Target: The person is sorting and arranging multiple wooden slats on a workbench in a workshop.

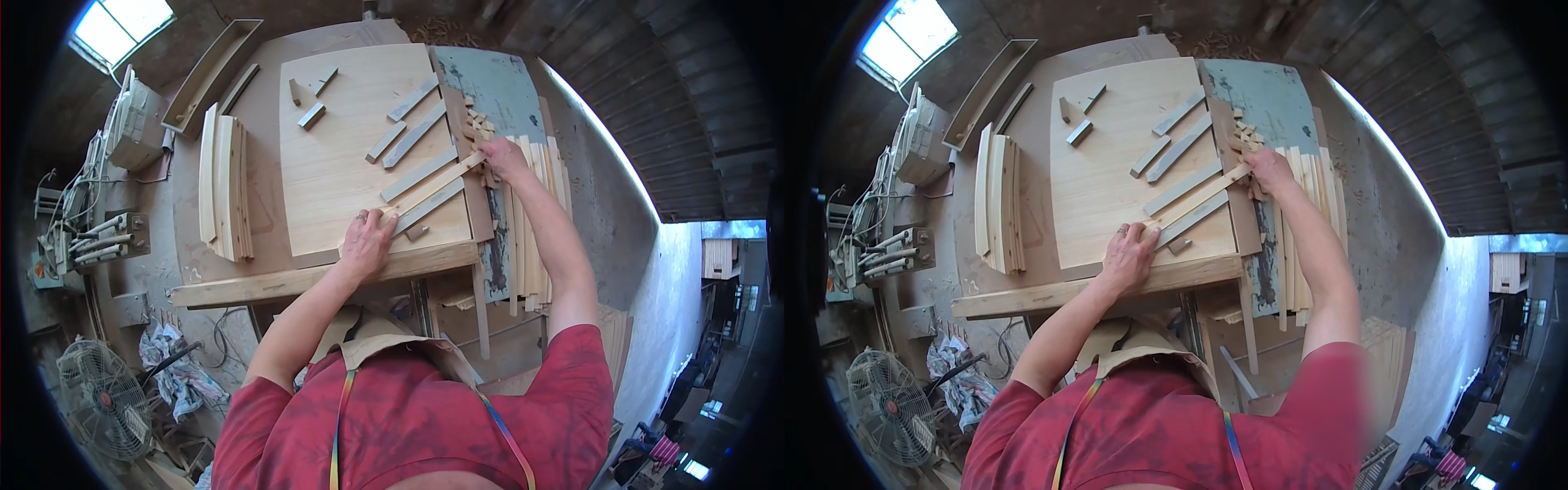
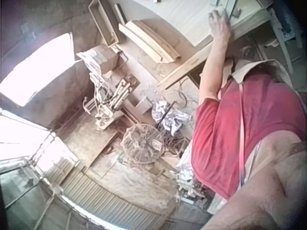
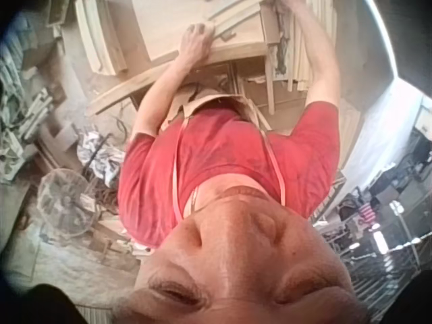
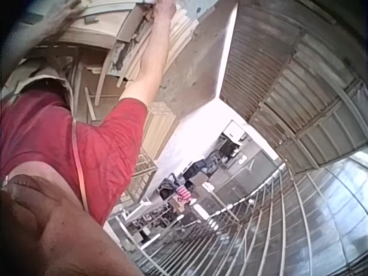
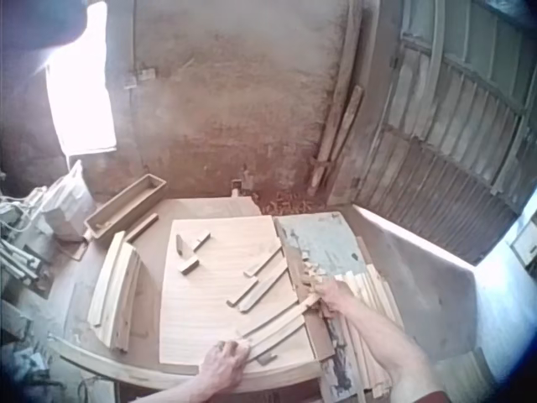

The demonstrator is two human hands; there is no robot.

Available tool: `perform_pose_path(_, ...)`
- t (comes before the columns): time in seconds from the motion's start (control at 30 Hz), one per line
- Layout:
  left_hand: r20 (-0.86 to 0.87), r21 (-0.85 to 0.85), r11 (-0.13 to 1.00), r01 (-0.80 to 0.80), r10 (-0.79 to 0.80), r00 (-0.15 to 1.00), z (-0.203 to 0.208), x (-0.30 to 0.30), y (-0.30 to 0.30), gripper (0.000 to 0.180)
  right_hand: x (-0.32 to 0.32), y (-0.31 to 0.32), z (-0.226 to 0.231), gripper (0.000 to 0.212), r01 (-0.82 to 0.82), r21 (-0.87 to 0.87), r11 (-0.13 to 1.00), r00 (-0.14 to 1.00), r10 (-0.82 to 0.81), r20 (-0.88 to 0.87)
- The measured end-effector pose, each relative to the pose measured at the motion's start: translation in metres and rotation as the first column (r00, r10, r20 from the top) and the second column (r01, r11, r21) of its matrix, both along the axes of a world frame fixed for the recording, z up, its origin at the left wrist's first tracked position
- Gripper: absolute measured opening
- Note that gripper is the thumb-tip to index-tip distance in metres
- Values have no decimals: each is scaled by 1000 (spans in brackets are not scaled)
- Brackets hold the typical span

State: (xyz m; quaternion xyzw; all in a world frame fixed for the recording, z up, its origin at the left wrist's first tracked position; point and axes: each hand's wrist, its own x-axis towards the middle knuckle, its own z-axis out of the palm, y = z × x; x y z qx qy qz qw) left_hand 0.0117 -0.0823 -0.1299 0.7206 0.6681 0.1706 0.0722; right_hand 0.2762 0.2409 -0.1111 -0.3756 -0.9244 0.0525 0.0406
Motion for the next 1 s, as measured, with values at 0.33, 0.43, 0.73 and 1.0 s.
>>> perform_pose_path(0.33, -66, 81, 996, -25, 31, 997, -30, 18, 1, 46, 38, 17, 135, 76, 685, 164, 710, 613, -439, -657)
perform_pose_path(0.43, -59, 70, 997, -33, 37, 998, -28, 16, -3, 46, 35, -75, 171, 65, 560, -63, 826, 517, -408, -752)
perform_pose_path(0.73, -3, 36, 999, 26, -26, 1000, -16, 23, 2, 50, 113, -236, -17, 18, 511, -501, 698, 563, -713, -418)
perform_pose_path(1.0, 59, 22, 999, 24, -26, 998, 11, 16, 4, 54, 9, -156, -15, 29, 509, -461, 727, 565, -686, -458)
